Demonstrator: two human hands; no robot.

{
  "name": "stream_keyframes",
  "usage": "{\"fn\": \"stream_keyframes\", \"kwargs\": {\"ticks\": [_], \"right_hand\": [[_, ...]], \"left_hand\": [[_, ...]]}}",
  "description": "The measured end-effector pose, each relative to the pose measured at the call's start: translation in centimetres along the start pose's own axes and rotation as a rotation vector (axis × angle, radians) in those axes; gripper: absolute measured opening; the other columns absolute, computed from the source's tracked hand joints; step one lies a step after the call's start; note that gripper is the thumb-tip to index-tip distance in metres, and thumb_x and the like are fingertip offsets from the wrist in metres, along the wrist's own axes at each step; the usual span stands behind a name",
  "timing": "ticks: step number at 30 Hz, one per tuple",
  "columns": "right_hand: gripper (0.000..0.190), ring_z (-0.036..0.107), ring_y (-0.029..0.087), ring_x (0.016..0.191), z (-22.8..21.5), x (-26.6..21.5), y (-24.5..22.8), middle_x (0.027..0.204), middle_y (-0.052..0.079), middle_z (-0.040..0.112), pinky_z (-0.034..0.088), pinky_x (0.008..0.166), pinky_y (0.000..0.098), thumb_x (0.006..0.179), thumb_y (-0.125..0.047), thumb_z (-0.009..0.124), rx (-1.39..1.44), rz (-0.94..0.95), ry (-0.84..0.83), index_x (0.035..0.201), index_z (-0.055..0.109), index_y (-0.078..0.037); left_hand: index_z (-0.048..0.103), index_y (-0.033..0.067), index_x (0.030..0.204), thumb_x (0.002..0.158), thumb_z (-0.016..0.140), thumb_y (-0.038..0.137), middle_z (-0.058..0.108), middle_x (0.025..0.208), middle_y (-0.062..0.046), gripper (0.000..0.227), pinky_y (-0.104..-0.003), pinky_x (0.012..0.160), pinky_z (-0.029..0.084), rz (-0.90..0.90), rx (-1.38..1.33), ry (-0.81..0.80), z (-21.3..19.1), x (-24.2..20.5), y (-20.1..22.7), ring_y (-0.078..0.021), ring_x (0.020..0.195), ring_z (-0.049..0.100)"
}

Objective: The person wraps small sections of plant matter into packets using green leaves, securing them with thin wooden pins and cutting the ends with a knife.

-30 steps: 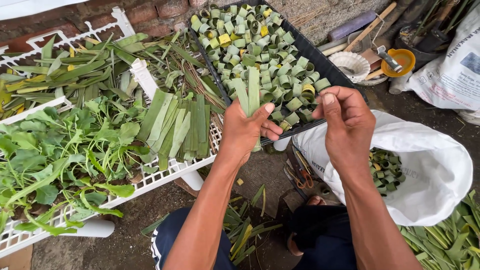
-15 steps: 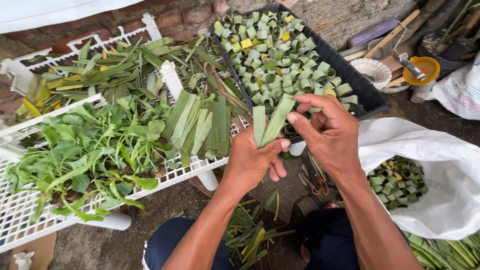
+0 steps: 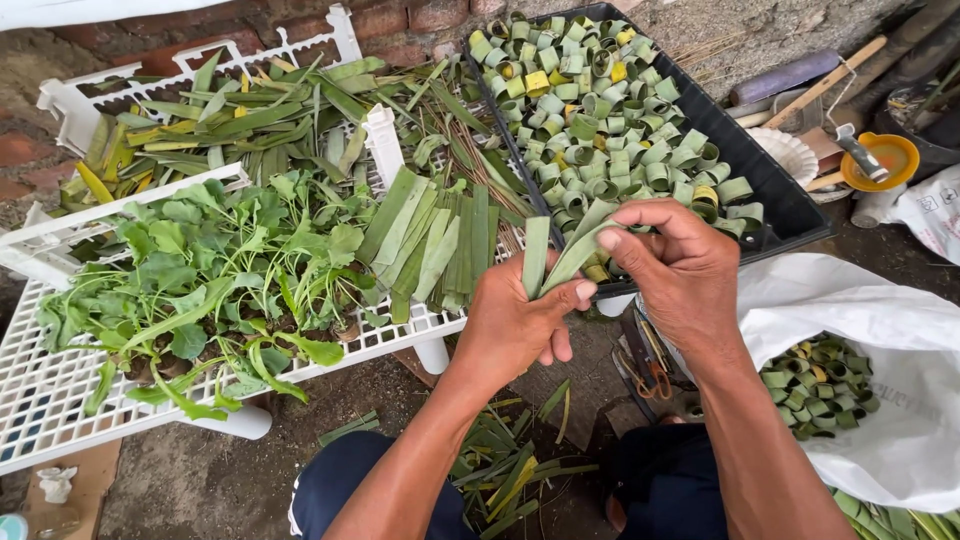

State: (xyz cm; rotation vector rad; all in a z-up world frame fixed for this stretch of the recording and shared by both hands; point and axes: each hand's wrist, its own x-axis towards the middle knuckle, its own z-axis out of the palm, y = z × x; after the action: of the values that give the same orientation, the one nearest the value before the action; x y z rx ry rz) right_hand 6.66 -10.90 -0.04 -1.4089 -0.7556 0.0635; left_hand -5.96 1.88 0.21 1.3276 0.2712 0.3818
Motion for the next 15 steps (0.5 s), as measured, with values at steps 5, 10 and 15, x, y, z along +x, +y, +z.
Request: {"fn": "stream_keyframes", "kwargs": {"ticks": [5,10,15], "right_hand": [[0.018,0.058,0.006,0.065,-0.4,0.2,-0.1,0.096,0.016,0.072,0.051,0.058,0.0205,0.103,0.004,0.073,-0.083,-0.060,0.125,0.119,0.064,0.008],[0.016,0.050,0.006,0.054,0.0,0.4,-0.8,0.102,0.020,0.072,0.043,0.049,0.0228,0.108,0.011,0.061,-0.248,-0.246,0.097,0.124,0.063,0.007],[0.035,0.042,0.009,0.047,1.2,0.1,-2.1,0.107,0.028,0.069,0.039,0.039,0.0266,0.096,0.023,0.063,-0.470,-0.441,0.027,0.128,0.069,0.012]], "left_hand": [[0.064,-0.0097,0.098,0.099,0.067,0.011,0.072,0.075,-0.026,0.021,-0.022,0.029,0.054,-0.066,-0.228,0.059,0.5,-0.1,1.4,-0.0192,0.039,0.065],[0.062,-0.0105,0.097,0.100,0.064,0.009,0.070,0.072,-0.025,0.020,-0.023,0.028,0.053,-0.045,-0.267,0.107,0.7,0.3,1.0,-0.0203,0.038,0.064],[0.062,-0.0092,0.096,0.098,0.066,0.009,0.068,0.067,-0.022,0.019,-0.022,0.027,0.051,-0.042,-0.267,0.089,0.5,0.0,1.1,-0.0178,0.037,0.063]]}}
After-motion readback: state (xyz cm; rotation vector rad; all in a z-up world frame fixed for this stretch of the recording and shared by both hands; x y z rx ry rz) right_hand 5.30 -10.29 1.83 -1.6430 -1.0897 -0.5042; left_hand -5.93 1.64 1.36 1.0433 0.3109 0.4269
